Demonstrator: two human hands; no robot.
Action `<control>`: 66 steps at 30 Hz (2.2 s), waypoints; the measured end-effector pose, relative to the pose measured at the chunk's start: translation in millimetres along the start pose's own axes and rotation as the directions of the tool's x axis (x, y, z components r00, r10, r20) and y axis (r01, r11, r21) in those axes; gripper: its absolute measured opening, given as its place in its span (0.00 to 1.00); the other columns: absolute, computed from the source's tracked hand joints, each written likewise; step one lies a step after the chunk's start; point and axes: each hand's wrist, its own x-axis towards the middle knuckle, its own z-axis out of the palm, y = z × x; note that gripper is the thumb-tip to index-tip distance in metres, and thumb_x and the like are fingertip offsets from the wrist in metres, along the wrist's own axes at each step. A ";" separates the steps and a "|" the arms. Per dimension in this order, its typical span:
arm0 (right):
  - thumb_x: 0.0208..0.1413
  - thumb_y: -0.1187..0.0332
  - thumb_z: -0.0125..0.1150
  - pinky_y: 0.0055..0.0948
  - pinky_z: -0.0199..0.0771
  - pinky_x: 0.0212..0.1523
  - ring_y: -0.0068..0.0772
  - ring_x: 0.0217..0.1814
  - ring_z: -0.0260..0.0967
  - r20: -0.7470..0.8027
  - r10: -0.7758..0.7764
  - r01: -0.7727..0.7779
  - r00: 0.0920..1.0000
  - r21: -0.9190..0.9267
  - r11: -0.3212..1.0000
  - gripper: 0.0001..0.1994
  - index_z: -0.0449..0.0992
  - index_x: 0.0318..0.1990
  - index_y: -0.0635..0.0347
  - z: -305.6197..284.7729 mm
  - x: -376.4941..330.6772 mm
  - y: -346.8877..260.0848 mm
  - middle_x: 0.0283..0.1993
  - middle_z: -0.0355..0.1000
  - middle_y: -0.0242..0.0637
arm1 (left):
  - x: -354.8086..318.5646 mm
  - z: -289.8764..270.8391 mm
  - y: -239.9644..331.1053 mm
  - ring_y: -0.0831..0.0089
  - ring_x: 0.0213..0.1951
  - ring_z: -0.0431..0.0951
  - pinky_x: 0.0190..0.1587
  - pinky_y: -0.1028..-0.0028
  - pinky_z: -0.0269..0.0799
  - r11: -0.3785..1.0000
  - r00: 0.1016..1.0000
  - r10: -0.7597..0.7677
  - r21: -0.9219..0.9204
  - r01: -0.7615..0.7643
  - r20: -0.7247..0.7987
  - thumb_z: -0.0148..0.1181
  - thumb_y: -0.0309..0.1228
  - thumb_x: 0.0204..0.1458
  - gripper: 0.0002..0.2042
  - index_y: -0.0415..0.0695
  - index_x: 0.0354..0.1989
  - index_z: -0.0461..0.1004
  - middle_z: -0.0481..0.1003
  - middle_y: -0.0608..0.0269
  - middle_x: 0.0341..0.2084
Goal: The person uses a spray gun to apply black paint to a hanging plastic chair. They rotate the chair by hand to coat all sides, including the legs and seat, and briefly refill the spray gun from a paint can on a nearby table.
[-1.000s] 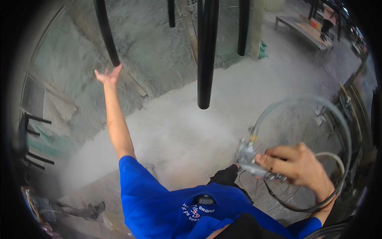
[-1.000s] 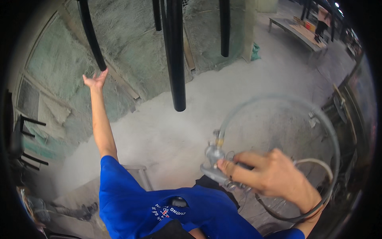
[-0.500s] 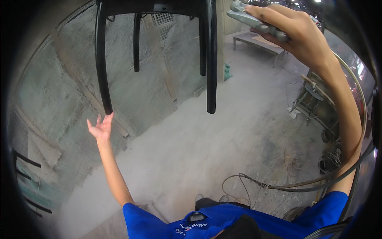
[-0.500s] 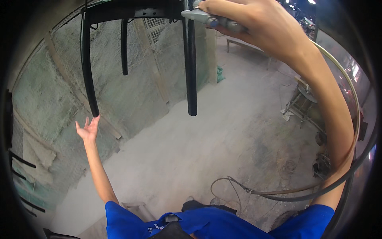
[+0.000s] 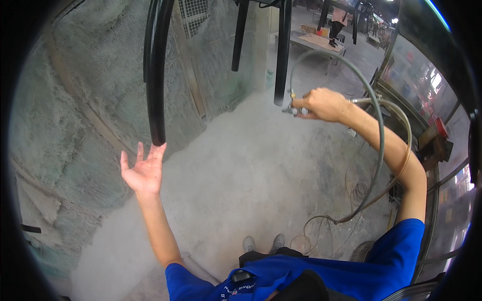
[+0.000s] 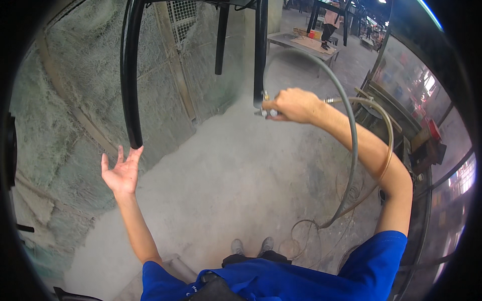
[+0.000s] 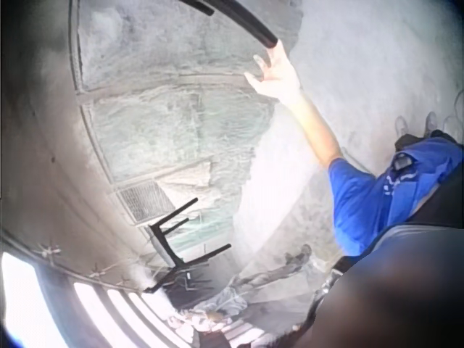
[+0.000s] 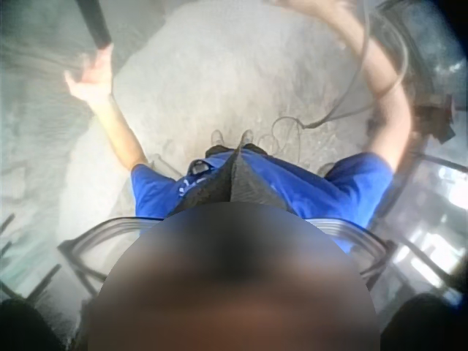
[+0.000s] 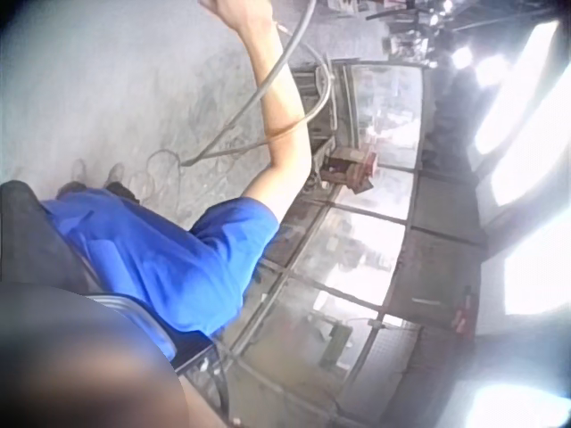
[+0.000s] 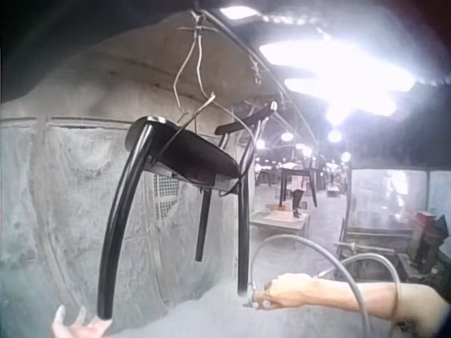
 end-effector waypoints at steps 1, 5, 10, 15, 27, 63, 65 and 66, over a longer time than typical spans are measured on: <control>0.62 0.52 0.64 0.48 0.82 0.38 0.54 0.34 0.80 0.034 0.004 -0.006 0.999 0.073 0.997 0.18 0.76 0.55 0.48 6.6 -0.3 -4.8 0.30 0.80 0.45 | -0.6 -0.4 -0.7 0.33 0.75 0.41 0.74 0.33 0.46 1.000 1.000 -0.006 0.011 0.006 -0.020 0.54 0.46 0.66 0.34 0.39 0.71 0.50 0.41 0.30 0.73; 0.63 0.58 0.64 0.47 0.80 0.36 0.51 0.33 0.80 -0.156 0.016 0.032 0.988 0.300 0.953 0.14 0.78 0.53 0.50 11.8 -8.4 -5.0 0.30 0.80 0.45 | -4.7 -3.1 -5.4 0.32 0.74 0.45 0.73 0.31 0.47 0.998 0.999 -0.009 0.058 0.012 -0.049 0.55 0.45 0.66 0.28 0.36 0.63 0.56 0.45 0.26 0.70; 0.68 0.63 0.61 0.27 0.73 0.20 0.27 0.29 0.78 -0.536 0.684 0.159 0.494 0.829 0.536 0.10 0.77 0.50 0.57 -14.4 -5.0 -3.4 0.29 0.78 0.35 | -24.3 -9.6 -14.9 0.29 0.72 0.50 0.72 0.29 0.49 0.990 1.000 -0.026 0.136 0.024 0.014 0.55 0.45 0.65 0.26 0.33 0.57 0.60 0.49 0.24 0.68; 0.70 0.59 0.58 0.19 0.69 0.16 0.24 0.30 0.76 -0.467 0.844 0.695 0.265 0.699 0.169 0.14 0.74 0.50 0.62 -64.3 49.0 -44.4 0.34 0.76 0.37 | -45.2 9.0 -18.6 0.28 0.72 0.51 0.72 0.30 0.50 0.988 0.997 -0.070 0.138 0.064 0.033 0.54 0.45 0.65 0.26 0.32 0.56 0.61 0.50 0.24 0.68; 0.70 0.60 0.57 0.18 0.63 0.14 0.17 0.26 0.72 -0.327 0.932 0.589 0.156 0.788 0.178 0.11 0.76 0.49 0.59 -93.1 93.4 14.7 0.32 0.74 0.31 | -78.6 47.5 -45.3 0.31 0.75 0.40 0.74 0.30 0.41 0.992 0.991 -0.112 0.065 0.107 0.072 0.54 0.45 0.65 0.28 0.32 0.59 0.58 0.37 0.33 0.75; 0.51 0.72 0.72 0.31 0.86 0.35 0.30 0.33 0.83 -0.739 -0.388 0.666 0.551 0.109 0.738 0.18 0.83 0.51 0.58 -182.2 14.1 -73.7 0.36 0.83 0.36 | -49.3 -21.0 -8.8 0.37 0.72 0.54 0.74 0.35 0.39 0.953 0.987 0.131 0.286 -0.100 -0.093 0.50 0.53 0.64 0.33 0.42 0.68 0.54 0.44 0.32 0.74; 0.50 0.71 0.74 0.38 0.78 0.31 0.41 0.28 0.78 -0.692 -0.405 0.719 0.597 0.238 0.653 0.16 0.81 0.47 0.58 -141.3 17.7 -86.9 0.30 0.79 0.42 | -47.8 -33.7 16.5 0.47 0.72 0.56 0.75 0.43 0.37 0.850 0.880 0.439 0.401 -0.342 -0.179 0.48 0.57 0.63 0.40 0.44 0.75 0.47 0.50 0.37 0.72; 0.50 0.70 0.74 0.39 0.78 0.30 0.42 0.27 0.78 -0.629 -0.417 0.706 0.656 0.317 0.633 0.16 0.80 0.47 0.57 -122.4 17.3 -91.4 0.29 0.79 0.42 | -48.2 -38.6 30.2 0.51 0.71 0.57 0.75 0.45 0.38 0.782 0.796 0.567 0.441 -0.440 -0.212 0.48 0.57 0.62 0.40 0.44 0.75 0.48 0.54 0.41 0.70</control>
